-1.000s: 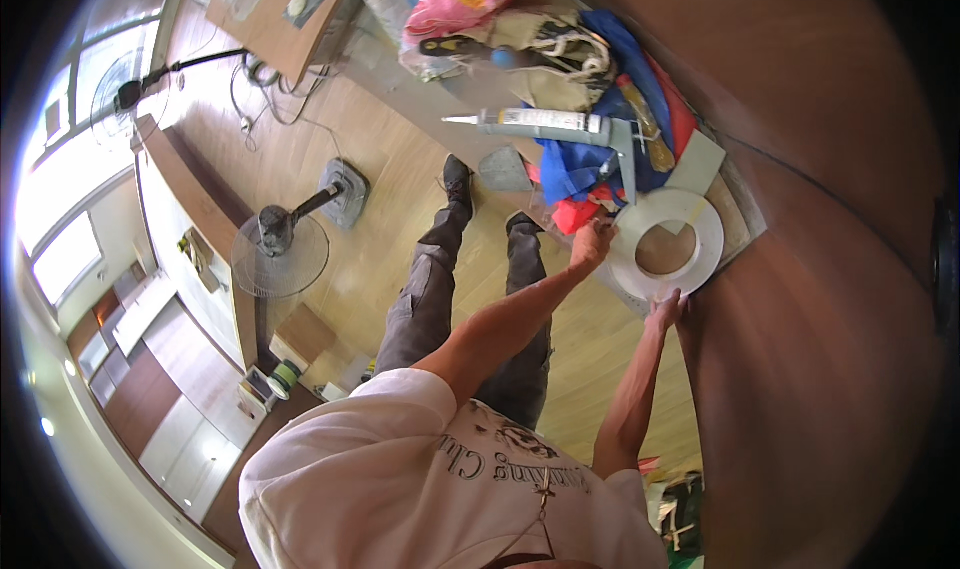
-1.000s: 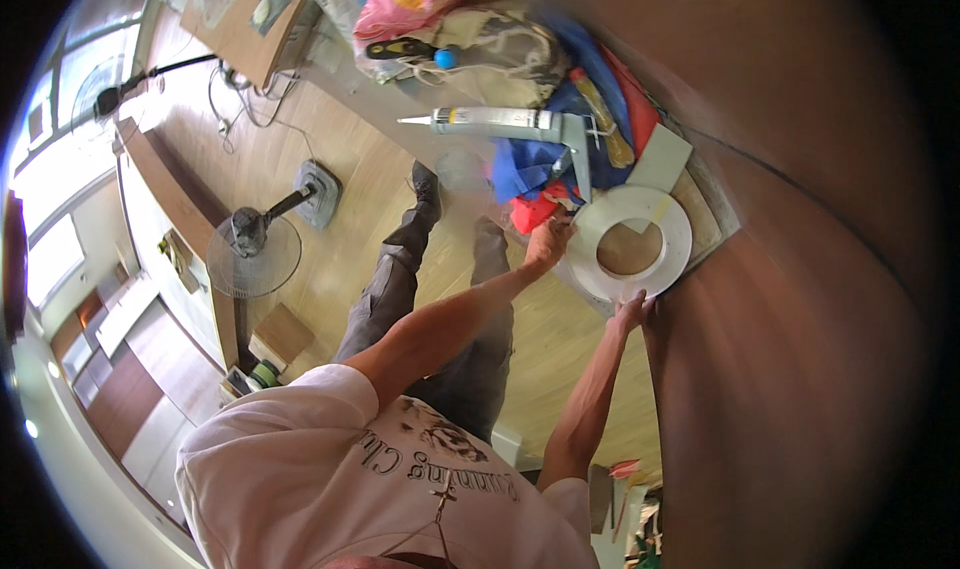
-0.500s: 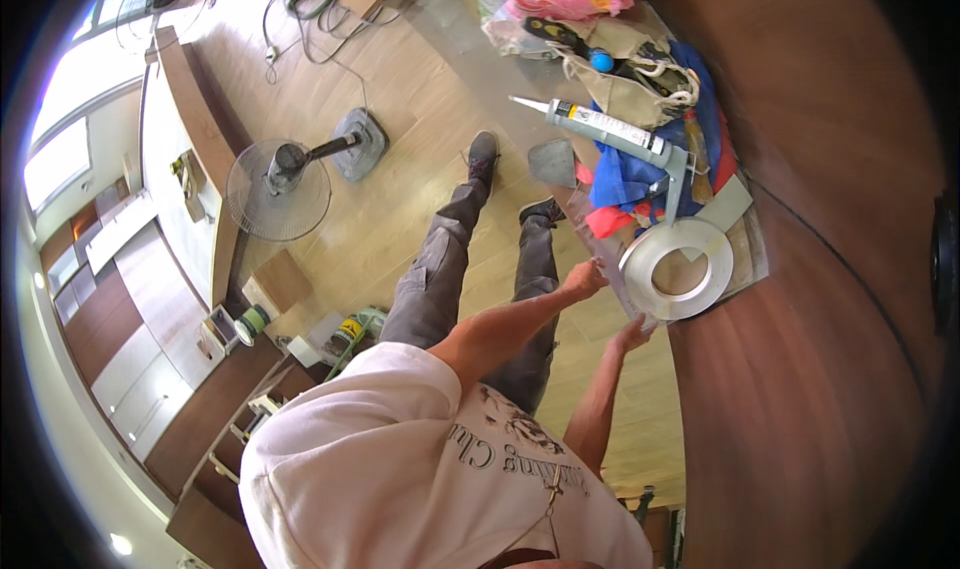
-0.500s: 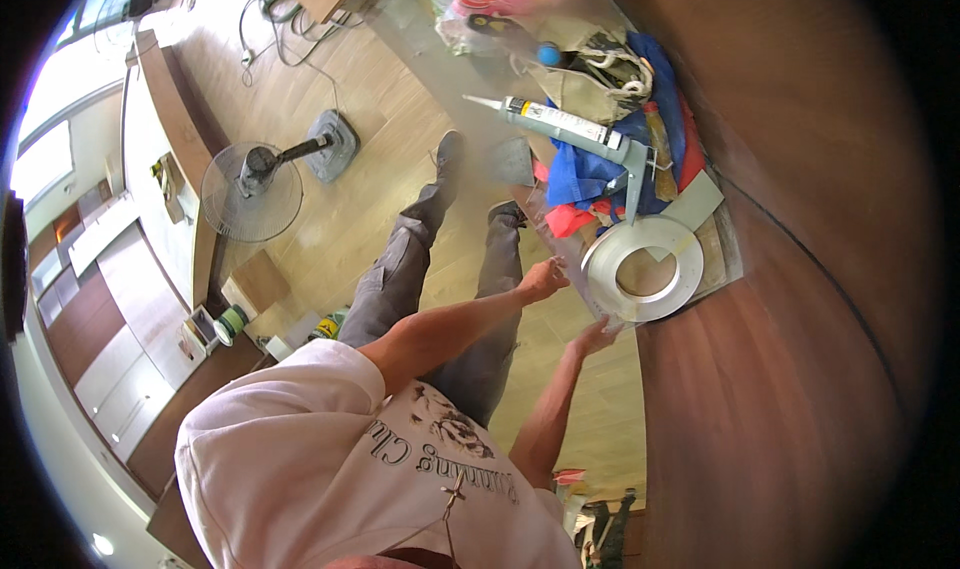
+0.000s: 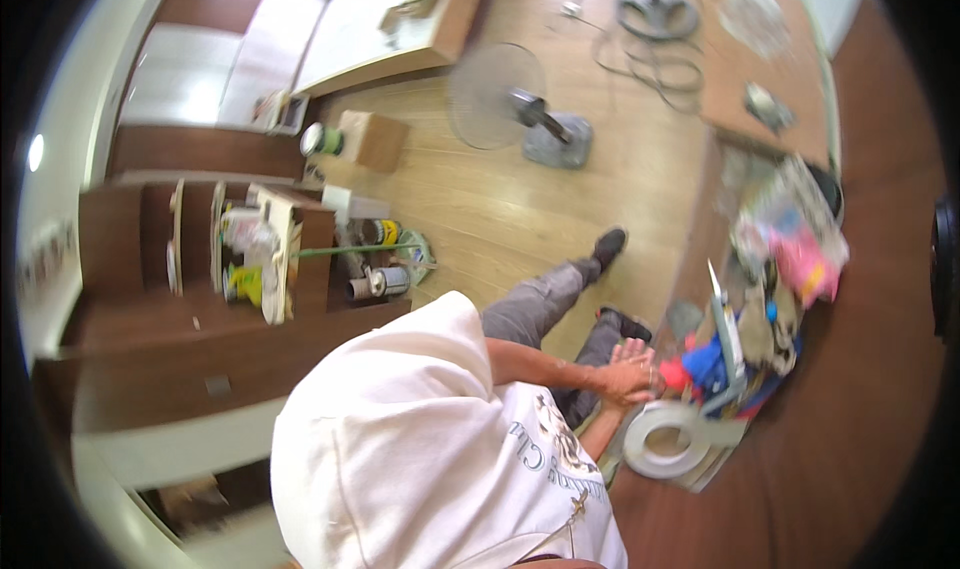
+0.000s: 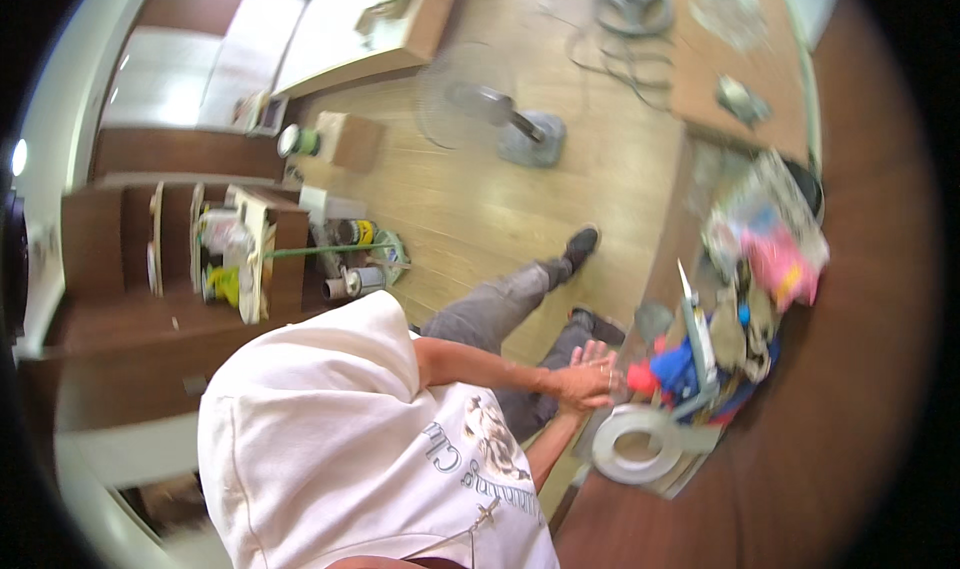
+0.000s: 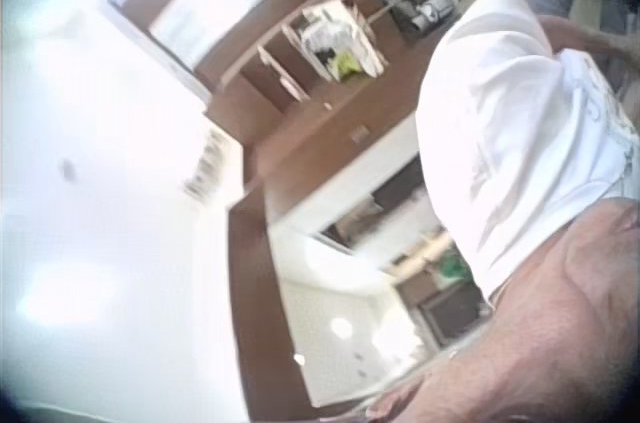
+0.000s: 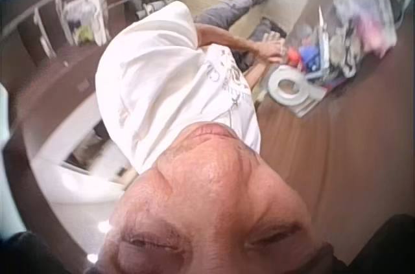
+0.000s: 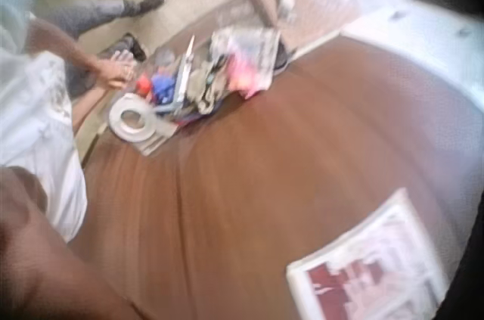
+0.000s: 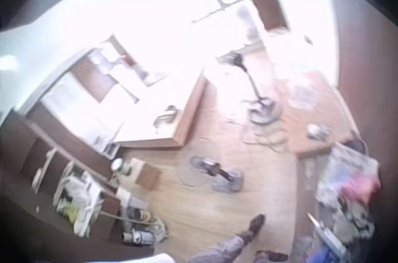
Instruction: The person sweeps debris on a balcony floor using a broom and dustpan, then moves indoors to continue sweeping and emptying the dustpan into a bag. The person also handles a roll of tape and ties shoelaces.
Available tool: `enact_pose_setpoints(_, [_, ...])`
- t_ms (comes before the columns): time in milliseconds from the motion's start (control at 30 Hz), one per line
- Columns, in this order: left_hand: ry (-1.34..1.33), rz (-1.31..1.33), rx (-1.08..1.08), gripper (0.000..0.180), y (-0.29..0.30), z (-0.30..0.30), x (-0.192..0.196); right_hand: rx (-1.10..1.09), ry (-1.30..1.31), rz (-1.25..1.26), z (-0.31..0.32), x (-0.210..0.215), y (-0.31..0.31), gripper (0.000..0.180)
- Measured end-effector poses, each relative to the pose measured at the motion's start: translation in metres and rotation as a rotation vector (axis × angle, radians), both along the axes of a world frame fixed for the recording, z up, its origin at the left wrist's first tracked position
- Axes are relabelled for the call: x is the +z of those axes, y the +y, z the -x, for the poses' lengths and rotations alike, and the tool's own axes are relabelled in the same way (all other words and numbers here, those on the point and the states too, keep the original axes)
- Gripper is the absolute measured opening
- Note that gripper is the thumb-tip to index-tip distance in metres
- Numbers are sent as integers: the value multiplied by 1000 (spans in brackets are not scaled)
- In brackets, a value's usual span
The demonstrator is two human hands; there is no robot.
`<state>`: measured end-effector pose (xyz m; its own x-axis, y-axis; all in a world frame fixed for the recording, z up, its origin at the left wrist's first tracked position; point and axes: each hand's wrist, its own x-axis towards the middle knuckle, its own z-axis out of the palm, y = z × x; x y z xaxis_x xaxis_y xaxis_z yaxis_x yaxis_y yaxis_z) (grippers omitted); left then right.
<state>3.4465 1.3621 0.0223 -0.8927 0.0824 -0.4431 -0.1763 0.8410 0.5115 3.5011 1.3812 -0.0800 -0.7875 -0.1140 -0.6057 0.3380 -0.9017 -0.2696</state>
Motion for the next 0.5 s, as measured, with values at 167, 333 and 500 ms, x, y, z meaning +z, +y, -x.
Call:
enact_pose_setpoints(167, [52, -500, -412, 48, -89, 83, 2, 85, 90, 237, 95, 104, 4, 68])
enact_pose_setpoints(333, [-199, -129, -169, 55, -197, 122, -24, 290, 103, 262, 136, 180, -6, 65])
enact_pose_setpoints(500, [-252, -78, -146, 60, -296, 115, -40, 444, -53, -480, 143, 141, 12, 63])
